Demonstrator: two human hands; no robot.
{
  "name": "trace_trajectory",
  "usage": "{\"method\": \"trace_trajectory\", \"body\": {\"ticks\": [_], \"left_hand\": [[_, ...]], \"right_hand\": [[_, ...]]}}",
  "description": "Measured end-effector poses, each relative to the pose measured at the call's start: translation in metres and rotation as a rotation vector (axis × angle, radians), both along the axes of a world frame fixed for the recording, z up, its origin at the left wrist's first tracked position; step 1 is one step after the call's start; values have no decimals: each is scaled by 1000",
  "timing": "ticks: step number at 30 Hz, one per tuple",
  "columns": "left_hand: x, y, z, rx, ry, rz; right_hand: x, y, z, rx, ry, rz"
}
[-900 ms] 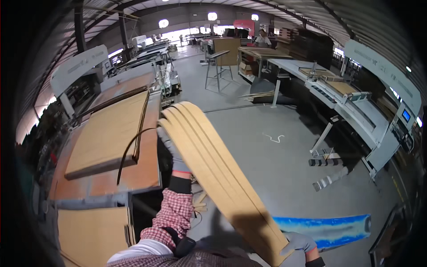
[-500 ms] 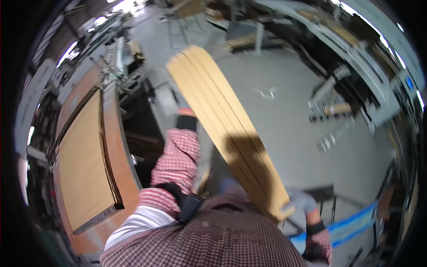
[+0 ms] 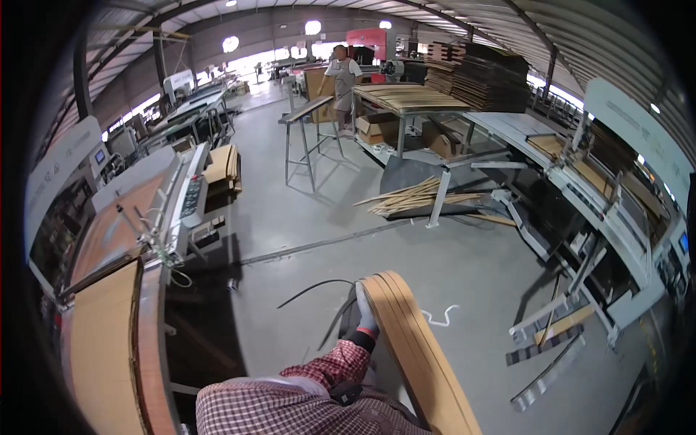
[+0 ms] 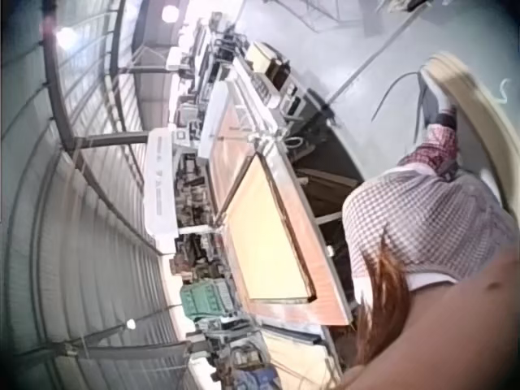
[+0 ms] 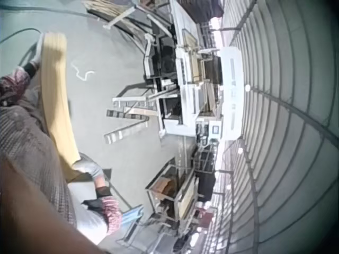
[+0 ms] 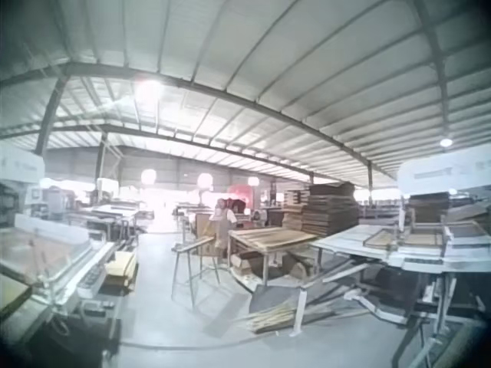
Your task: Sorting and stacking long thin cardboard strips on an industrial table.
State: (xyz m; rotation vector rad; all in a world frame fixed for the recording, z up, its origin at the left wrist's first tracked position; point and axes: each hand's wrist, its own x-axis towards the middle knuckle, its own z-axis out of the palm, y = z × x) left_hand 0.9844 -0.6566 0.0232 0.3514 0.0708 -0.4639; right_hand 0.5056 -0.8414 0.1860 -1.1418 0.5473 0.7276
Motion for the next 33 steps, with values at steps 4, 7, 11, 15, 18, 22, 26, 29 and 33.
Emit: {"method": "trace_trajectory", "body": {"ticks": [4,7,11,15,18,22,26,29,33], "left_hand": [[101,-128,-14,89,27,-126],[145,-255,-31,139,41,-325],[204,-377,-72,184,32,-463],[214,-557,-73,230,16,-563],[246,-690,-100,134,-103,-484],[259,-850,-62,22,30,-824],[319,-959,-32,5,-42,-897],[363,-1023,-18,-4,-94,-907],[390,-1082,-64,51,-120,-925]], "right_hand": [[92,-88,1,-103,-11,-44],[135,-129,15,-119,-12,-187],[188,-205,1,-74,-19,-361],[195,-294,-22,-7,32,-605],[236,-358,-23,-117,-26,-704],[274,-457,-46,-104,140,-750],[347,-551,-71,-135,117,-696],[398,-604,-109,-117,47,-873],[442,-666,-209,65,-11,-1044]]}}
